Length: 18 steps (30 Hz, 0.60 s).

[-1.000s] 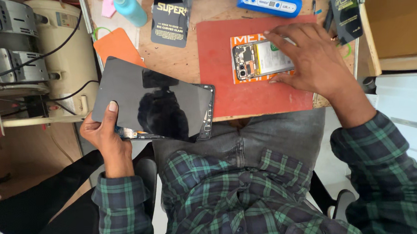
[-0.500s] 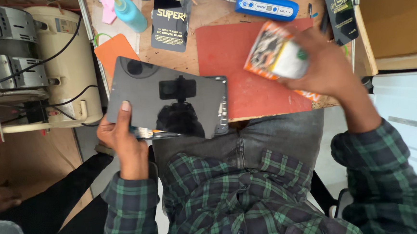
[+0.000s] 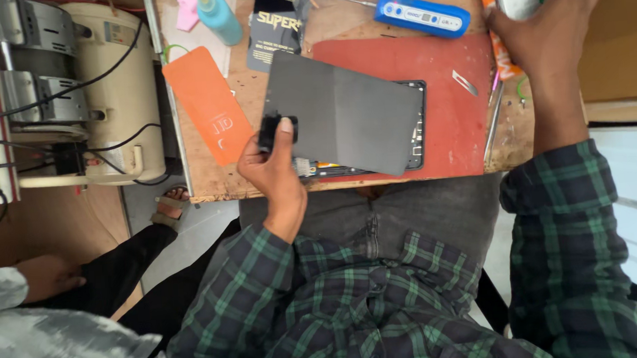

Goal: The person applies a protective film to the back of a tablet, then cleans the screen with a spray and cloth. They open the tablet to reveal the internal components, point to the battery connector, and reassemble the device.

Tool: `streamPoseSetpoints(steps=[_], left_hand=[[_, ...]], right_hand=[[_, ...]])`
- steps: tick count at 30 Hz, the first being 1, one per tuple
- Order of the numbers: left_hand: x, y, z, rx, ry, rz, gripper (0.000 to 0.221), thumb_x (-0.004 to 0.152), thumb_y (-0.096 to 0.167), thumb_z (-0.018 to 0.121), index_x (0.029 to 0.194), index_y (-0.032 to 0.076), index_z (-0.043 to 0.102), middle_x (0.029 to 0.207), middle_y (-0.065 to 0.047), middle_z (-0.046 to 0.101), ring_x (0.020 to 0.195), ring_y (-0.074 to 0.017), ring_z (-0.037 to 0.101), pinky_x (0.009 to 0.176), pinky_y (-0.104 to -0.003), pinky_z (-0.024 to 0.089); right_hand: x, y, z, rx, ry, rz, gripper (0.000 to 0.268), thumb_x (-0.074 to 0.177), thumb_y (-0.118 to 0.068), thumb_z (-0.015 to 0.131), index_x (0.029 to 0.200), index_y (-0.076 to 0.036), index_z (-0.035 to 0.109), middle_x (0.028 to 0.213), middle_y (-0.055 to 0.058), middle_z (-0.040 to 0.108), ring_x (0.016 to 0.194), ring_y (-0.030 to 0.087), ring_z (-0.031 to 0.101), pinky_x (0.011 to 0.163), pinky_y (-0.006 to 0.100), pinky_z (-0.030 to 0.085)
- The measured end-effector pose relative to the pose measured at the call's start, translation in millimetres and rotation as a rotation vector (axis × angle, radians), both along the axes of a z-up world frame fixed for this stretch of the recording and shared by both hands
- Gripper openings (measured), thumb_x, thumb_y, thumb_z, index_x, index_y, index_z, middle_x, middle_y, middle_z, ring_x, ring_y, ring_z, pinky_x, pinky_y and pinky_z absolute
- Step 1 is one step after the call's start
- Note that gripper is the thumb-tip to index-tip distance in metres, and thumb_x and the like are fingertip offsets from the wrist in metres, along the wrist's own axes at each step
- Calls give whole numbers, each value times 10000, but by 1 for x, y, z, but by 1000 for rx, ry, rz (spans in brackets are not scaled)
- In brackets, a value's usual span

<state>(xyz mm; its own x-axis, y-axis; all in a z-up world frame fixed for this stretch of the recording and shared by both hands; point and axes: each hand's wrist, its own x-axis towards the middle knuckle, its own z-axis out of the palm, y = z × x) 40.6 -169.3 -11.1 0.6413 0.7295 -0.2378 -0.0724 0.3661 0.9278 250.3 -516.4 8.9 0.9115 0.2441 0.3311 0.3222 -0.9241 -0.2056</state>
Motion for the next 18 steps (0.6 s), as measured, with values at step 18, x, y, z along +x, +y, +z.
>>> streamPoseSetpoints(steps=[18], left_hand=[[-12, 4, 20, 296, 10, -367, 220, 974, 68, 771, 843, -24, 620, 854, 35, 605, 761, -8, 473, 661, -212, 401]], right_hand=[[-125, 153, 73, 44, 457, 574, 1134, 550, -547, 924, 1518, -182, 460, 1572, 213, 348, 1448, 457, 347, 1137, 740, 217]])
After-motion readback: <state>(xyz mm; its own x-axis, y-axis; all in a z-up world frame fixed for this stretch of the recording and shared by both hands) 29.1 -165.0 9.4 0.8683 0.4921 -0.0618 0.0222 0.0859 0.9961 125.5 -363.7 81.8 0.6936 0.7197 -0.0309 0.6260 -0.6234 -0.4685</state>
